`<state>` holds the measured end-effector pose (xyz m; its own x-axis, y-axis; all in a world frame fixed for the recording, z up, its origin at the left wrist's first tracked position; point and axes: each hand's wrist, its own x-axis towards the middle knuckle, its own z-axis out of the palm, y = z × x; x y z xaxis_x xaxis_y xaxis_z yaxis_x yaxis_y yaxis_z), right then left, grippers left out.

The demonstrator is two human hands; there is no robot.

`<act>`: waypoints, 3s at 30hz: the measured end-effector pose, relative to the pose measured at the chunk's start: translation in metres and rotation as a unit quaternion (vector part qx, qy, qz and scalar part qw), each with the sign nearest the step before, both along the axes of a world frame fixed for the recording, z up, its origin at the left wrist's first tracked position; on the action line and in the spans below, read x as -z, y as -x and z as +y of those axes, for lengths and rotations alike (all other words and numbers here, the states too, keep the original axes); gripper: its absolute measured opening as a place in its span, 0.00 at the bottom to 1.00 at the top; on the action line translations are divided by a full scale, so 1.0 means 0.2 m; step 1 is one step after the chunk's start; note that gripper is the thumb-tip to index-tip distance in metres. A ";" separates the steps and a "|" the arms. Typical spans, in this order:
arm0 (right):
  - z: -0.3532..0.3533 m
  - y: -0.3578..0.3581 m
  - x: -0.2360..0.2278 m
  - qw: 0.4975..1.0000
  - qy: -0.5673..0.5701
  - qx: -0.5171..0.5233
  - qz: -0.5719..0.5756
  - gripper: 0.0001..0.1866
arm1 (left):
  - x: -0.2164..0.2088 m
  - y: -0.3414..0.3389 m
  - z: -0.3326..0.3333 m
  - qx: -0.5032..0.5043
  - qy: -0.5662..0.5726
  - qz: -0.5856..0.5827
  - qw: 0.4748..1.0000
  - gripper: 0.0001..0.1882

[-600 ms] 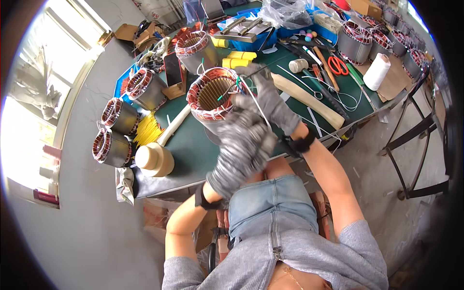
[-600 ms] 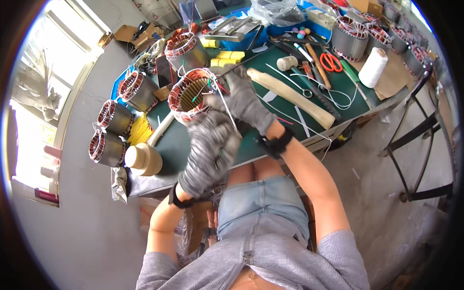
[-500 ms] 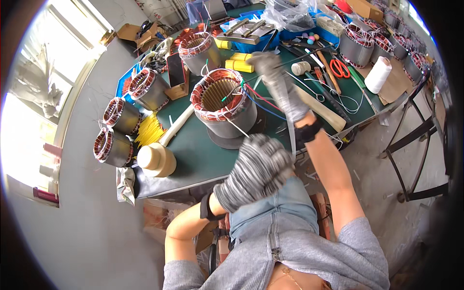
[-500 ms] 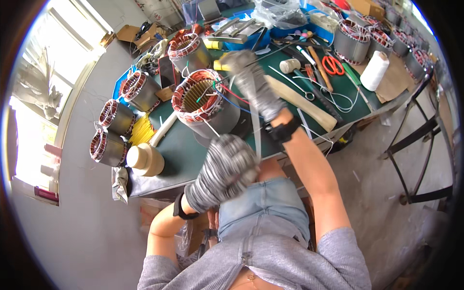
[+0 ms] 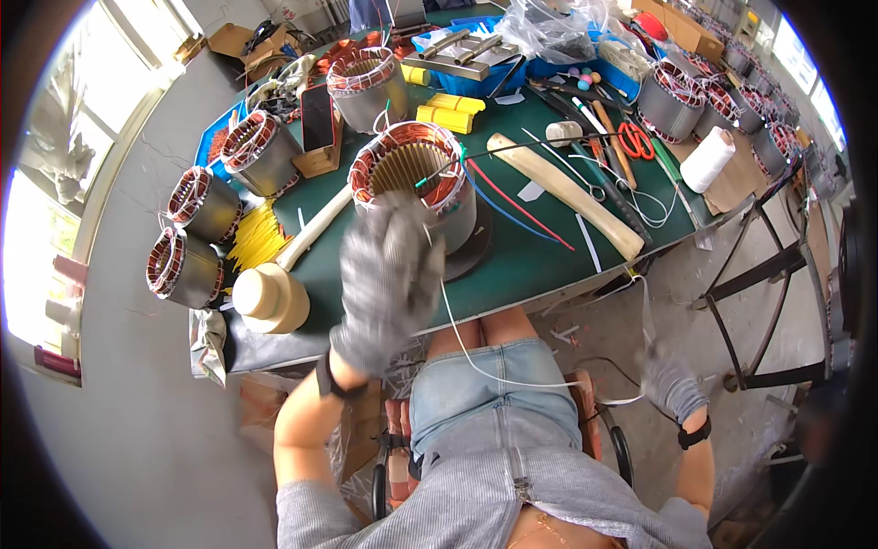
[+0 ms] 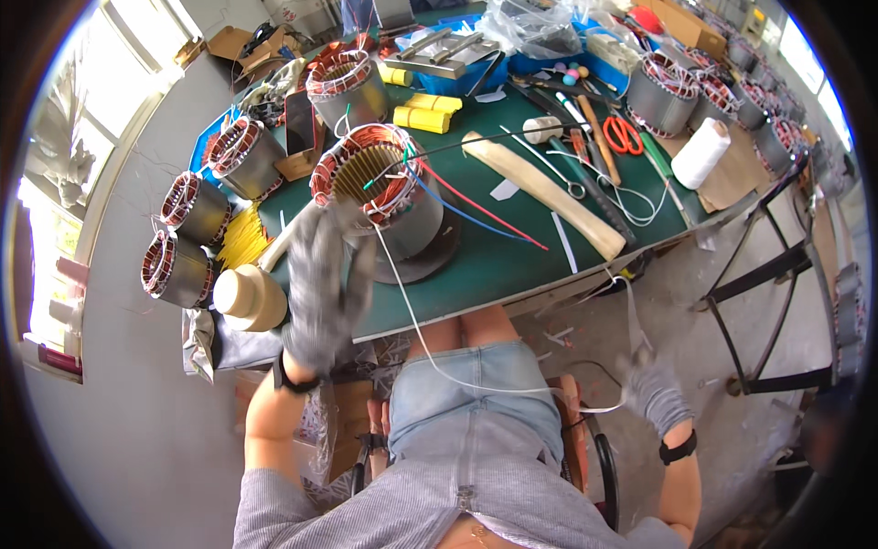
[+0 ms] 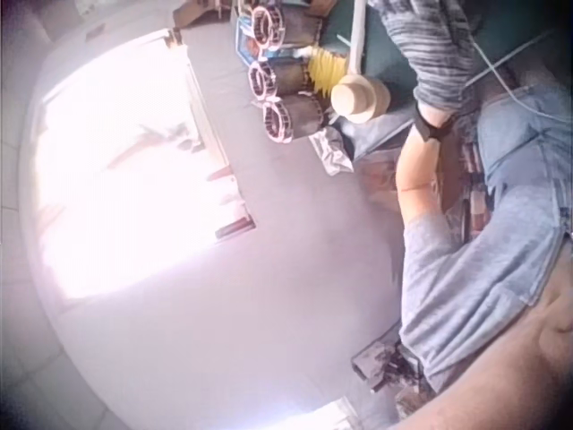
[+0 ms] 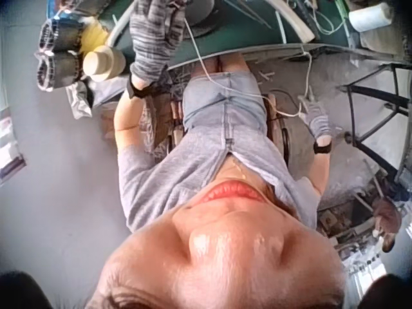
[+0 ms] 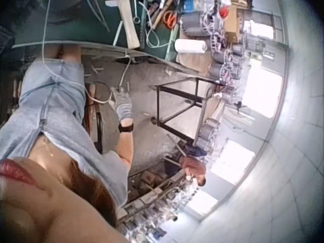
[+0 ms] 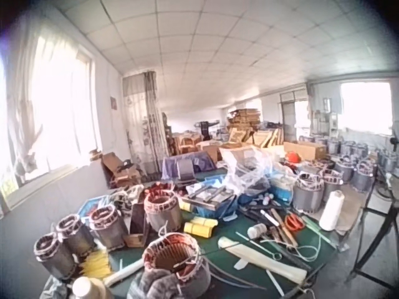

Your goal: Tying the copper windings of a motor stator with string to secure them in place.

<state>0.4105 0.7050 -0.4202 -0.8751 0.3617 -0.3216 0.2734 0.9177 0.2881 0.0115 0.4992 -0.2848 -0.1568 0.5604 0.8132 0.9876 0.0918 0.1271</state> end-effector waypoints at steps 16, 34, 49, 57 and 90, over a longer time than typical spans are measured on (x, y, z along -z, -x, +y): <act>0.18 1.76 -0.49 0.579 0.664 0.004 0.473 0.10 | 0.06 0.25 0.23 0.046 0.013 0.023 0.999 0.06; 0.21 2.35 -0.47 0.621 0.680 -0.091 0.379 0.09 | 0.15 0.25 0.29 -0.023 -0.064 -0.090 0.994 0.07; 0.17 2.35 -0.42 0.482 0.751 -0.014 0.452 0.09 | 0.12 0.27 0.27 0.027 0.006 -0.129 0.991 0.07; 0.16 2.32 -0.41 0.448 0.771 -0.015 0.452 0.10 | 0.10 0.25 0.26 0.019 0.006 -0.109 0.994 0.08; 0.22 2.47 -0.36 0.718 0.362 -0.129 0.580 0.03 | -0.02 0.69 0.52 -0.113 0.301 0.223 0.920 0.09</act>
<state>-0.0837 0.7497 -0.3480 -0.7134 0.2445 0.6567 -0.2624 0.7758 -0.5738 -0.1257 0.6028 -0.2812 -0.0513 0.9245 0.3777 0.8759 0.2233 -0.4276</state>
